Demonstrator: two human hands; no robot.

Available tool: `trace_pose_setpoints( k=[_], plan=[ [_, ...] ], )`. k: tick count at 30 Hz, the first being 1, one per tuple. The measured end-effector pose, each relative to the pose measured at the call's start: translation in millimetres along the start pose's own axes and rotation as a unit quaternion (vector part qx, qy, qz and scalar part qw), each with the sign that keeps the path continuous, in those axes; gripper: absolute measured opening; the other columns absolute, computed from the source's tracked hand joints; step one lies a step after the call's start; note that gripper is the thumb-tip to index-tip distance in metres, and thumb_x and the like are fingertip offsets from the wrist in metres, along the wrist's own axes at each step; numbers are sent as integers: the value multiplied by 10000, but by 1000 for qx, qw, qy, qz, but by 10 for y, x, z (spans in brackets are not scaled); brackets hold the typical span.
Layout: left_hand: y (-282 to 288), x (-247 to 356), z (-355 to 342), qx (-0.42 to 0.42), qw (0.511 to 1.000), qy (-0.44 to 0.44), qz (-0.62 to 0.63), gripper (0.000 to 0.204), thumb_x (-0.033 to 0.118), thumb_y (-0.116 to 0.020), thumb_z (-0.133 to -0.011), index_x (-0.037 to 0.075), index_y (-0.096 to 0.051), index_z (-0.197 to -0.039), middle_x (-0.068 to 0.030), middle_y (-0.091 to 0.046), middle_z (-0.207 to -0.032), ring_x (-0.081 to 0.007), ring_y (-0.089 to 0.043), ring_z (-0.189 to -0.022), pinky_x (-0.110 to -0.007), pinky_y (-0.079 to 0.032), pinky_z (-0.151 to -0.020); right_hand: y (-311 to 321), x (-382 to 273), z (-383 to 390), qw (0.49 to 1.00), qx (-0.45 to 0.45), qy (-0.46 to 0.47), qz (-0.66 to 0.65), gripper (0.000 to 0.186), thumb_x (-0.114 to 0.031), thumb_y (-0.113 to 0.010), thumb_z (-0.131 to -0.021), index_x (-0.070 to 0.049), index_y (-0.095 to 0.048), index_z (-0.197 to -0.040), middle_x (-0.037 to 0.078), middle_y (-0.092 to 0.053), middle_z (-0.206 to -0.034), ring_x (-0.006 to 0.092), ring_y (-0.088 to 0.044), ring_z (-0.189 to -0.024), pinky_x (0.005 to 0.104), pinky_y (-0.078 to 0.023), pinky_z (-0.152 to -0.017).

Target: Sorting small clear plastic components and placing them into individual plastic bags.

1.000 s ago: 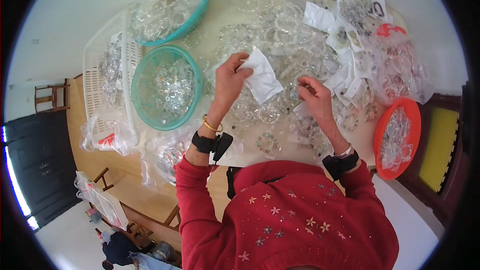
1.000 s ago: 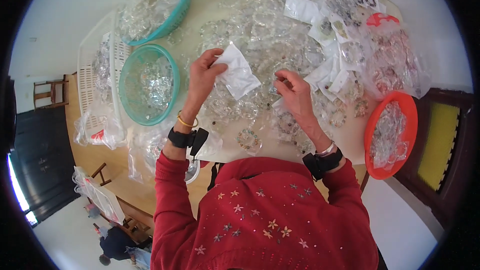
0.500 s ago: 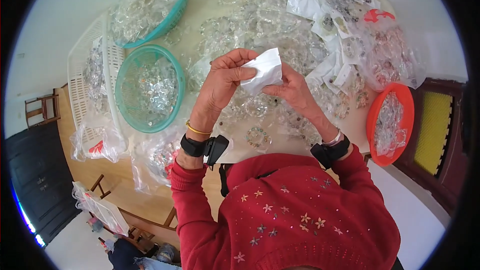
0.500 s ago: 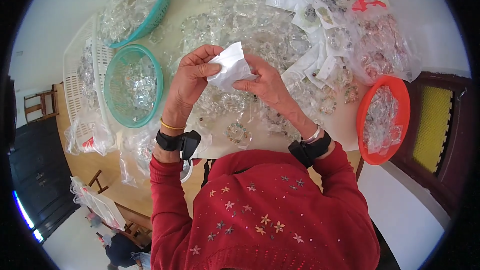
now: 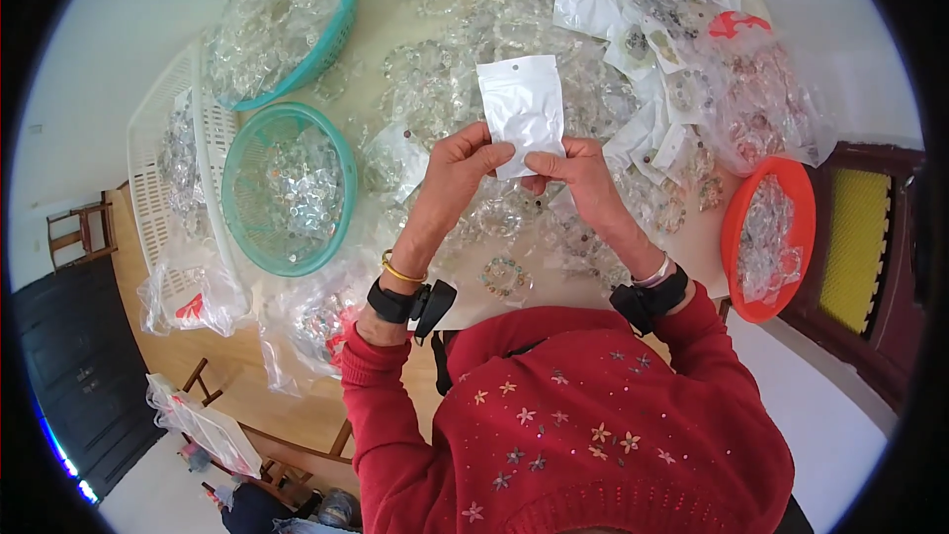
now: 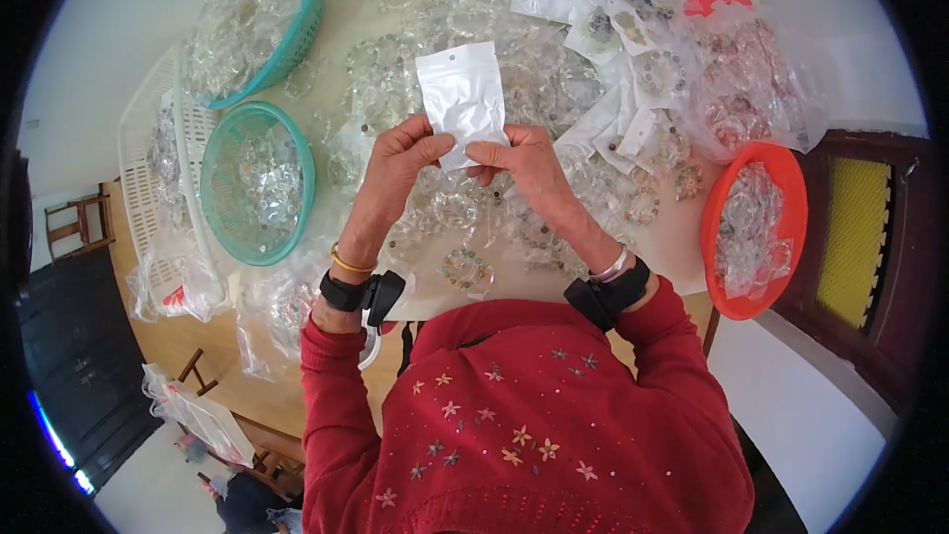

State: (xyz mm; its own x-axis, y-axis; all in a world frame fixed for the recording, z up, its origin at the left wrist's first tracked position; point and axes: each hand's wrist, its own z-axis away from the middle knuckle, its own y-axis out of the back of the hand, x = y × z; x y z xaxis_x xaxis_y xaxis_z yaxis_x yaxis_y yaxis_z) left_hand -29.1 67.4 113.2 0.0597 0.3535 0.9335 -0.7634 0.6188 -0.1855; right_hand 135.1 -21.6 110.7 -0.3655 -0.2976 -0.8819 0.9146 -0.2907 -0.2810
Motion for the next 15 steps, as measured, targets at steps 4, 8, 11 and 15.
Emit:
trace_pose_setpoints(
  k=[4, 8, 11, 15],
  plan=[
    [-50, -22, -17, 29, 1000, -2, 6, 174, 77, -607, -836, 7, -651, -989, 12, -618, -818, -60, -504, -719, -224, -409, -648, 2, 8, 5, 999, -15, -9, 40, 216, -154, -671, -814, 35, -666, -919, 73, -664, -759, 115, -620, -654, 240, -496, -591],
    [-46, -72, -28, 35, 999, 3, -5, 181, 75, -603, -839, 9, -649, -1001, 8, -625, -834, -64, -519, -732, -225, -417, -658, -56, -17, 21, 998, 5, 40, 56, 208, -145, -671, -816, 23, -670, -938, 55, -666, -807, 102, -614, -705, 237, -498, -605],
    [-61, -107, -18, 34, 999, 11, -4, 183, 74, -601, -839, 12, -648, -1005, 4, -631, -847, -69, -534, -755, -227, -426, -675, -65, -13, 18, 996, 17, 54, 64, 200, -107, -654, -806, 9, -672, -967, 39, -664, -844, 91, -601, -746, 233, -492, -626],
    [-63, -69, -17, 46, 999, 0, 30, 181, 72, -606, -835, 15, -647, -1002, 0, -638, -861, -74, -554, -792, -231, -438, -704, -6, 12, 12, 989, 21, 89, 113, 220, -94, -657, -798, 10, -661, -992, 32, -665, -835, 78, -596, -743, 234, -479, -645]
  ],
)
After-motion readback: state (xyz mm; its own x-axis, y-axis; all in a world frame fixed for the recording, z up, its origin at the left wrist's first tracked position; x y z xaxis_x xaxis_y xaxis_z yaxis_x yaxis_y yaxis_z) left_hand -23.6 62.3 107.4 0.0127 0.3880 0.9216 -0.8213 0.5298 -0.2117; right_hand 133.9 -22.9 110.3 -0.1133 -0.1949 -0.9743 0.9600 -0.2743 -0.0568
